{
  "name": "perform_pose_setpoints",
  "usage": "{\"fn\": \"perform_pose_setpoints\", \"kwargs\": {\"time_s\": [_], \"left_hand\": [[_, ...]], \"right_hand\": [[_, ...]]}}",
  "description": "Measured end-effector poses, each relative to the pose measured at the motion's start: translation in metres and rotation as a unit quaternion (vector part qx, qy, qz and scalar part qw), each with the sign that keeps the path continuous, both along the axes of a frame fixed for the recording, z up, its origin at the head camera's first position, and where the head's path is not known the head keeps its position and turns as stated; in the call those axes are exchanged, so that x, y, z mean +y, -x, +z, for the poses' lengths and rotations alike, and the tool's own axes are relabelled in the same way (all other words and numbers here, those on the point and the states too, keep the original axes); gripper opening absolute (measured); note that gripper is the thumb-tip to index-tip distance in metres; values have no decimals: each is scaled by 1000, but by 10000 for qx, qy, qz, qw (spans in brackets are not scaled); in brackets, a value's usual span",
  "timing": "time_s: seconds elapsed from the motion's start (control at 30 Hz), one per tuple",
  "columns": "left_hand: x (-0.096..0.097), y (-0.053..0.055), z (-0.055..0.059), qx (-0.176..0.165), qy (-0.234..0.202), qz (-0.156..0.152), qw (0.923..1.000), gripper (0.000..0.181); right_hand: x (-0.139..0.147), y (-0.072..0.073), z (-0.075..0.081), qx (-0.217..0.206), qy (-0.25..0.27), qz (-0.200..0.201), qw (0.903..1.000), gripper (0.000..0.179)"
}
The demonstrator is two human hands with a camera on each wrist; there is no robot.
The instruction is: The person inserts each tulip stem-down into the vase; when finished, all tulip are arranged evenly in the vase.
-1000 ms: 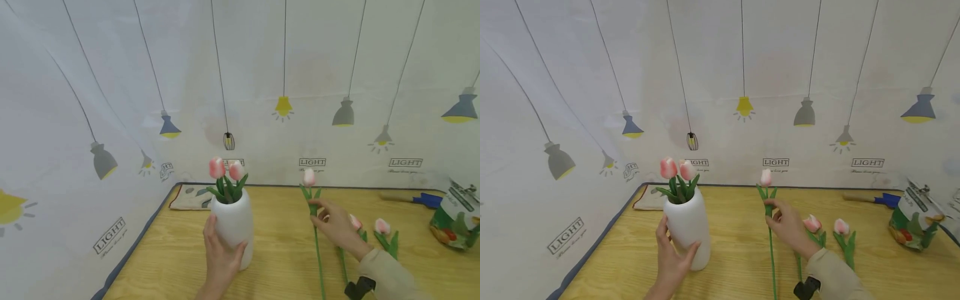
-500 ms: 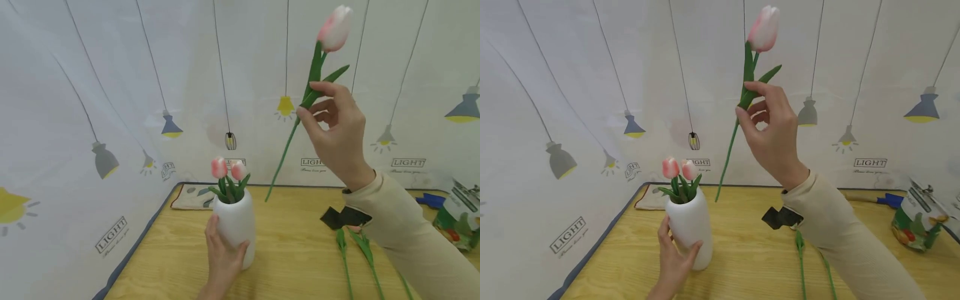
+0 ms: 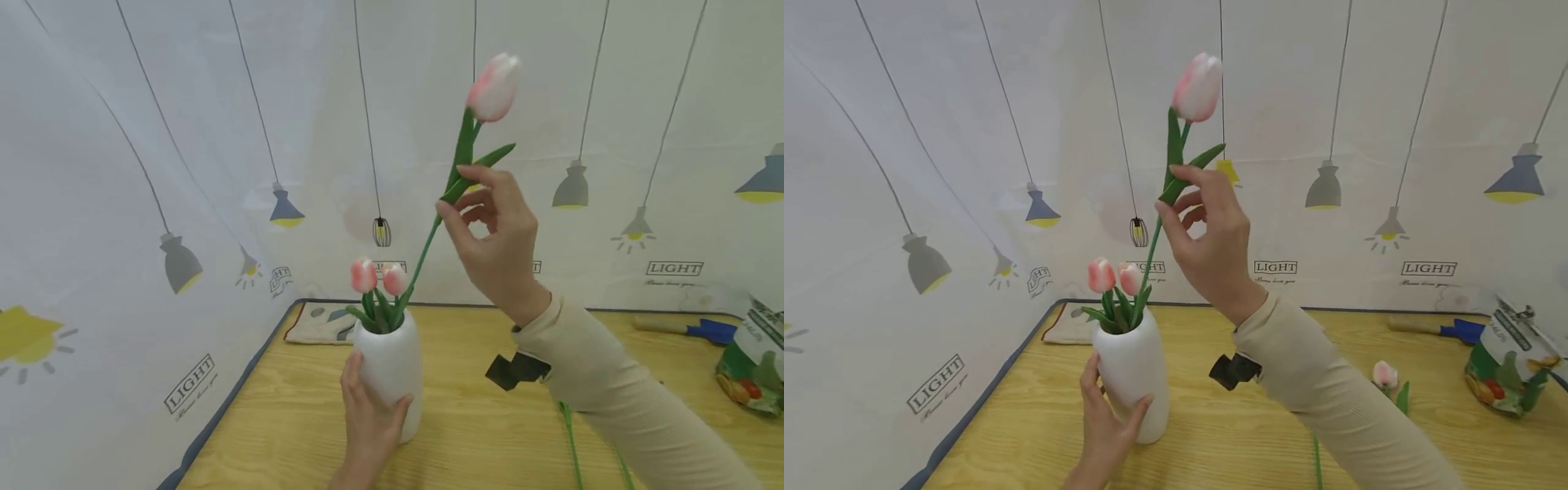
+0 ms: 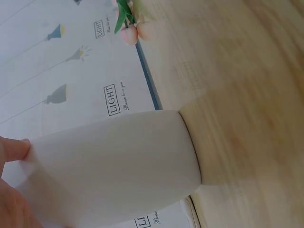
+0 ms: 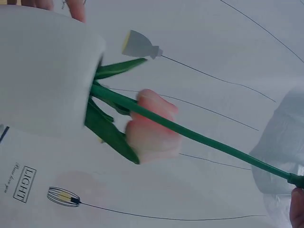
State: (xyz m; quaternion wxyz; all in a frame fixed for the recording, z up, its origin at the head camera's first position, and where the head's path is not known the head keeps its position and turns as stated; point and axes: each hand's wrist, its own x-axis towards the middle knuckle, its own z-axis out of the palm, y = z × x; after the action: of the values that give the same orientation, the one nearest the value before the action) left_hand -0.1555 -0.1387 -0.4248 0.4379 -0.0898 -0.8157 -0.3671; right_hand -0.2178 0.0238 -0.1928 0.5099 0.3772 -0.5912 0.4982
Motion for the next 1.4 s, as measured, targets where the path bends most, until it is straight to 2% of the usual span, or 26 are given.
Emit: {"fn": "perform_pose_setpoints", "kwargs": {"time_s": [0.1, 0.23, 0.33, 0.43, 0.57, 0.77, 0.93, 1.0, 1.03, 1.1, 1.27, 1.33, 1.4], "left_hand": [[0, 1, 0, 75, 90, -1, 9999, 99], [-1, 3, 1, 371, 284, 53, 9989, 99], [-1, 3, 1, 496, 360, 105, 9981, 100], [-2, 2, 1, 493, 394, 157, 9979, 101], [-2, 2, 1, 423, 388, 113, 9983, 101], [-1, 0, 1, -6, 190, -98, 9998, 98], [-2, 0, 2, 285, 383, -27, 9989, 99], [-2, 0, 2, 446, 449, -2, 9980, 99], [-3, 0, 2, 462, 450, -16, 9979, 98], [-3, 0, 2, 481, 437, -48, 9979, 95], [-2, 3, 0, 499, 411, 33, 9979, 97], [-1, 3, 0, 500, 382, 77, 9980, 99], [-1, 3, 0, 508, 351, 103, 9980, 100]], "right_hand": [[-6, 3, -17, 45, -442, -28, 9990, 33], [-15, 4, -40, 89, -1003, 115, 9949, 33], [-23, 2, -57, -30, -1370, 302, 9901, 32], [-30, 1, -72, -269, -1857, 487, 9810, 32], [-37, 2, -90, -743, -2471, 635, 9641, 28], [-39, 5, -105, -1177, -3133, 627, 9403, 18], [-39, 0, -106, -1421, -3966, 284, 9065, 18], [-38, -2, -106, -1424, -4142, 216, 8987, 19], [-38, -3, -106, -1414, -4142, 228, 8988, 18], [-35, -4, -107, -1372, -3990, 368, 9059, 17], [-15, -9, -108, -1182, -3110, 742, 9401, 17], [2, -8, -109, -1100, -2806, 667, 9512, 19], [23, -4, -113, -1110, -2653, 468, 9566, 20]]}}
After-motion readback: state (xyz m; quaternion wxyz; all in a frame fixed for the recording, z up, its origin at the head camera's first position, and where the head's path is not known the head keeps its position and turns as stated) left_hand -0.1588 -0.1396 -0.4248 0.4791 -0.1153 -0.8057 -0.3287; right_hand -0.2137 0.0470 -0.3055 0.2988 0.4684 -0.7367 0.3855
